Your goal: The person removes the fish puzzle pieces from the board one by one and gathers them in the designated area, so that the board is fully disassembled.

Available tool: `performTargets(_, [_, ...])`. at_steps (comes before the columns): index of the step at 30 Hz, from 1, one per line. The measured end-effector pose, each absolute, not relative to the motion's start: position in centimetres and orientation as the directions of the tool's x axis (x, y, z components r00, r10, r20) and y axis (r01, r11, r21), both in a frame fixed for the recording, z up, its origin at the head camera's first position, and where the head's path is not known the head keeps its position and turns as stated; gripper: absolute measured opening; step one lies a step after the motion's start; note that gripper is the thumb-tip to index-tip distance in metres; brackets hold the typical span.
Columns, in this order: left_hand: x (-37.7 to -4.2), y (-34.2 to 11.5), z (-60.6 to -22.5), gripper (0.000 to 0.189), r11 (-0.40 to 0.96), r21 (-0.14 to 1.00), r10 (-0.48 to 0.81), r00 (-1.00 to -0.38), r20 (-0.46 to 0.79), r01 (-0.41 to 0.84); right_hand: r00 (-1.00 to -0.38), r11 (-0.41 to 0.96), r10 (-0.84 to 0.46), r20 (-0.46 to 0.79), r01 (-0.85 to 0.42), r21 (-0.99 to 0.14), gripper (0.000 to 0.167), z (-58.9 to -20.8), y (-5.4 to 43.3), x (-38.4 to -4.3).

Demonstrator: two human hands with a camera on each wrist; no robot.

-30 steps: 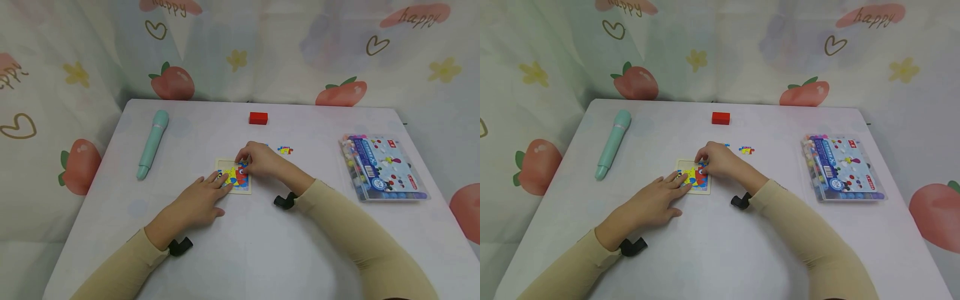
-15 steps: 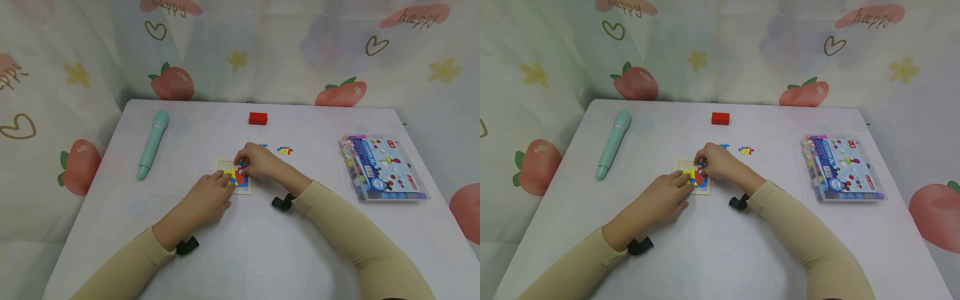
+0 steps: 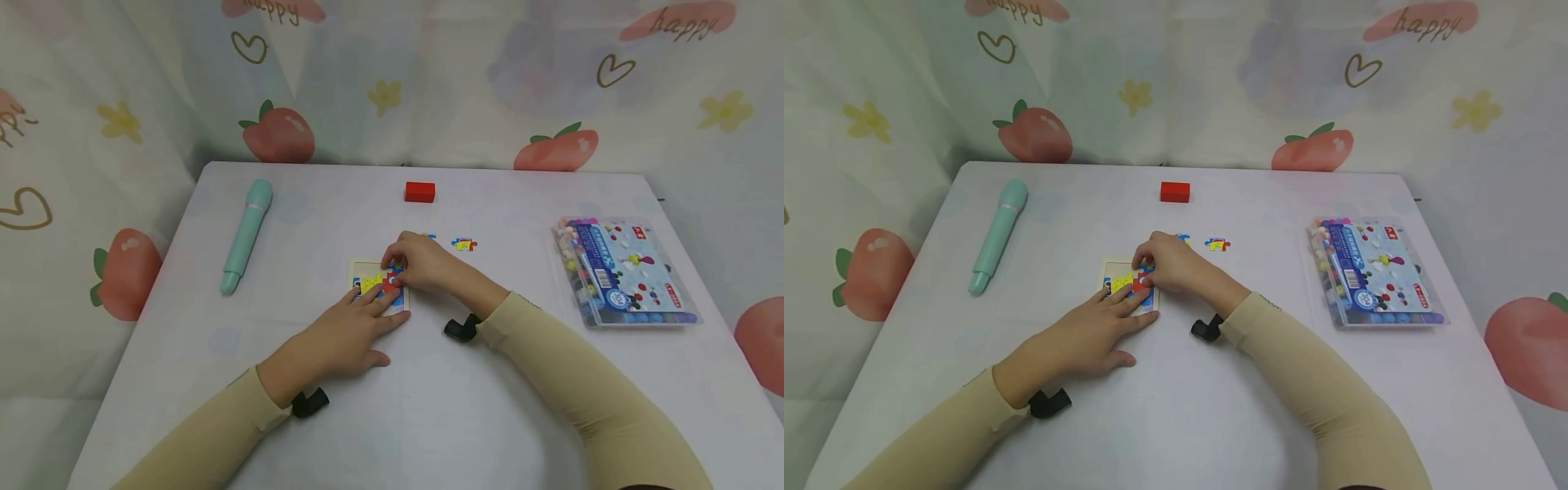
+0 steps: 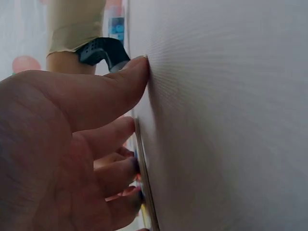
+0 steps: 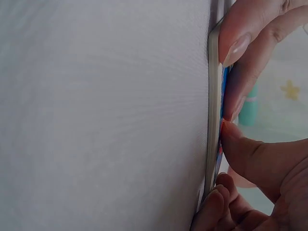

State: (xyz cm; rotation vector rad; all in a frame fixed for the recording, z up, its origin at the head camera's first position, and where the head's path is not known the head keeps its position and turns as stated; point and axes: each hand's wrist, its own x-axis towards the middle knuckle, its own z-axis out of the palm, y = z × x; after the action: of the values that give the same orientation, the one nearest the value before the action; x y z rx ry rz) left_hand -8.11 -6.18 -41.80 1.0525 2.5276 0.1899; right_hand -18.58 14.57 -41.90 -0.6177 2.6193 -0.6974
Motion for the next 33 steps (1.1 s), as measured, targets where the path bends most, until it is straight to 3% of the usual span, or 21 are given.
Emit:
performTargets(8, [-8.3,-6.1,-41.6,0.082,0.705,0.282,0.708,-0.631,-0.316,0.651,-0.839,0.794,-0.487,-0.243,-0.310,-0.523,0.013,-41.7,14.4,-18.4])
performTargets(19, [-8.3,-5.8,-41.3,0.082,0.719,0.290,0.694,-0.632,-0.344,0.632,-0.847,0.808,-0.456,-0.273,-0.266,-0.525,0.016,-41.5,14.0,-17.9])
performTargets(33, [-8.3,-5.8,-41.1,0.081,0.722,0.279,0.691,-0.638,-0.340,0.633,-0.867,0.805,-0.444,-0.226,-0.276,-0.525,0.019,-41.7,13.7,-17.3])
